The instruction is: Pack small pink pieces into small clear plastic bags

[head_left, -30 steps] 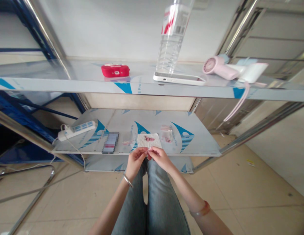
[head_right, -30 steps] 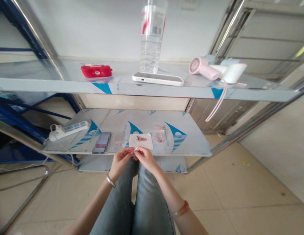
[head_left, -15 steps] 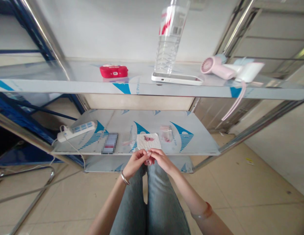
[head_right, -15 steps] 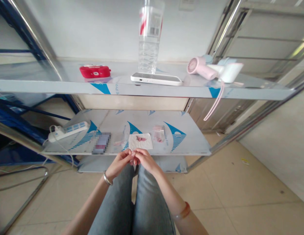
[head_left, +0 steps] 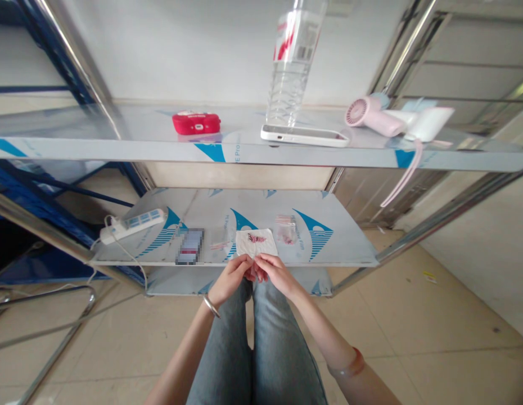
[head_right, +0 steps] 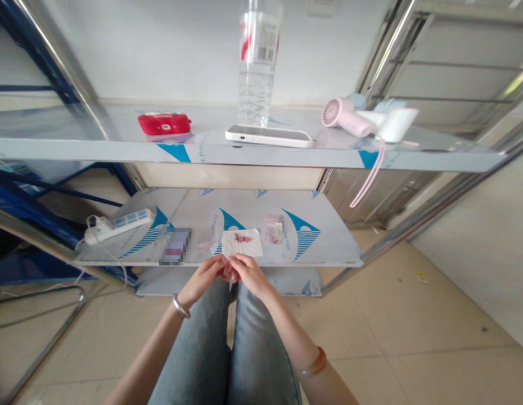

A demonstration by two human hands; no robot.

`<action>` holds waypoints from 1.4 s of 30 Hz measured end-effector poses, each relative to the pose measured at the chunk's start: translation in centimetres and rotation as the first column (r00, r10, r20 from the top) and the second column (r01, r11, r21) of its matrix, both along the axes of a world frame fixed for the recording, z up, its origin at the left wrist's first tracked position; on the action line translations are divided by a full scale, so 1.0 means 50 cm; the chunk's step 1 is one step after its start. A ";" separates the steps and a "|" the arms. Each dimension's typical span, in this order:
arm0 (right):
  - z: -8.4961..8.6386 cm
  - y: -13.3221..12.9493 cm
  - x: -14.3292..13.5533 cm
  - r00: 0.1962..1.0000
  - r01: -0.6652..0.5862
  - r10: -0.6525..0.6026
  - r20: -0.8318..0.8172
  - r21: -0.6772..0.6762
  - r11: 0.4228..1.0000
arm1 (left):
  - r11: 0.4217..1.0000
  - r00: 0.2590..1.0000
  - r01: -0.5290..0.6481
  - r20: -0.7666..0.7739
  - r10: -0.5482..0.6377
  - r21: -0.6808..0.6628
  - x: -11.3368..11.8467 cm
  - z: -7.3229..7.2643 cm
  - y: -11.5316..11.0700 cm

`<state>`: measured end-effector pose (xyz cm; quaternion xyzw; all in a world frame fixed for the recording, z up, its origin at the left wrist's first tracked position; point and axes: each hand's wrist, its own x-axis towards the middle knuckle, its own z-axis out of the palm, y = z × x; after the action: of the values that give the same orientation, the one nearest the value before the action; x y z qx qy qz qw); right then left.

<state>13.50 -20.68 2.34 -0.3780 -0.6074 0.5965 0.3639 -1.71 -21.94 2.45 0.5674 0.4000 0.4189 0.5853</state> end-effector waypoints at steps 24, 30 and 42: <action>-0.024 -0.004 0.000 0.975 0.137 -0.163 0.149 0.172 0.976 | 0.987 0.977 -0.090 -0.179 0.113 0.131 0.024 -0.016 0.005; -0.039 -0.004 0.003 0.813 0.248 -0.395 0.427 0.360 0.900 | 0.867 0.719 -0.239 -0.520 0.461 0.438 0.032 -0.033 0.000; -0.065 0.002 -0.002 0.837 0.220 -0.444 0.319 0.547 0.808 | 0.786 0.595 -0.248 -0.551 0.585 0.567 0.040 -0.052 -0.012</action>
<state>13.41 -20.56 -0.91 -0.4986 -0.7253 0.2487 0.4044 0.30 -22.54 -0.18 0.6836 0.6124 0.3762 0.1274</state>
